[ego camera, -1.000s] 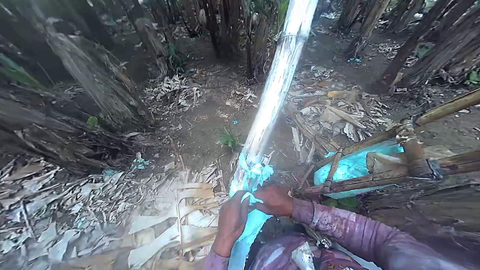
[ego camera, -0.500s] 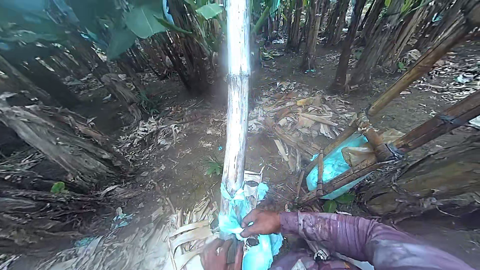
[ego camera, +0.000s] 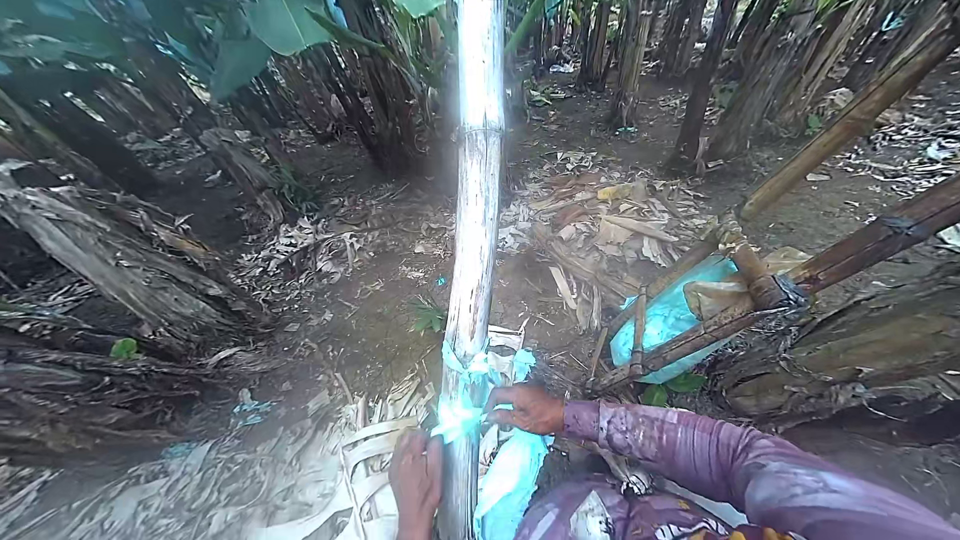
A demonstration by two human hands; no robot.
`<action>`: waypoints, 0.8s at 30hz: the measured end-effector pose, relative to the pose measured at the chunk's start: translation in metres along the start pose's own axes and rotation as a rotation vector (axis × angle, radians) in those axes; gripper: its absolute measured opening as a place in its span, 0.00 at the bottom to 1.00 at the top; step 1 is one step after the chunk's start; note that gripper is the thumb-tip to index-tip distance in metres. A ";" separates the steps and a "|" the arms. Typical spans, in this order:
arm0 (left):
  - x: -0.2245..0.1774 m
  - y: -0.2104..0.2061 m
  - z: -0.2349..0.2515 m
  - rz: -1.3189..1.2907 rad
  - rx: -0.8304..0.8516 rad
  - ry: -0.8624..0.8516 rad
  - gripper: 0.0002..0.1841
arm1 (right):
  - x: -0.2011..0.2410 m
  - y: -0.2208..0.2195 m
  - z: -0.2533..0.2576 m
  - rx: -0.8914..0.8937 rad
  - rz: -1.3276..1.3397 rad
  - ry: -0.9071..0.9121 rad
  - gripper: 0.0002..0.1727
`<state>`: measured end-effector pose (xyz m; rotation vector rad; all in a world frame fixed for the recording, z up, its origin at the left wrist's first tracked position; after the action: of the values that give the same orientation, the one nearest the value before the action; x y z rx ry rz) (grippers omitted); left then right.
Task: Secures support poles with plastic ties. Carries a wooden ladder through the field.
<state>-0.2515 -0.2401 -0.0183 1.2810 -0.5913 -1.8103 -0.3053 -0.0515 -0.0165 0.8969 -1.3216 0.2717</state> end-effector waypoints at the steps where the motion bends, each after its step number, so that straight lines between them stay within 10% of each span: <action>1: 0.007 -0.002 0.006 0.005 0.022 0.048 0.23 | -0.012 0.003 -0.001 -0.019 -0.007 -0.021 0.16; 12: 0.007 0.038 -0.028 -0.610 0.100 0.185 0.19 | -0.185 0.116 -0.135 -0.202 -0.204 -0.640 0.27; 18: -0.086 -0.078 -0.078 -0.725 0.816 0.020 0.25 | -0.272 0.106 -0.301 -0.209 -0.146 -1.169 0.30; 24: -0.121 -0.143 -0.063 -0.680 0.989 0.001 0.23 | -0.301 0.038 -0.401 -0.262 0.045 -1.335 0.30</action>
<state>-0.2259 -0.0560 -0.0844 2.3520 -1.2529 -2.1087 -0.1235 0.3445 -0.2672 0.8062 -2.5145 -0.5828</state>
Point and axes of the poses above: each hand's wrist, its own z-axis towards the middle knuckle, its own y-axis out of the back of the hand, x = y × z, the point moved 10 cm from there along z, towards the middle knuckle, and after that the axes turned 2 degrees about y, right-handed, at the moved point
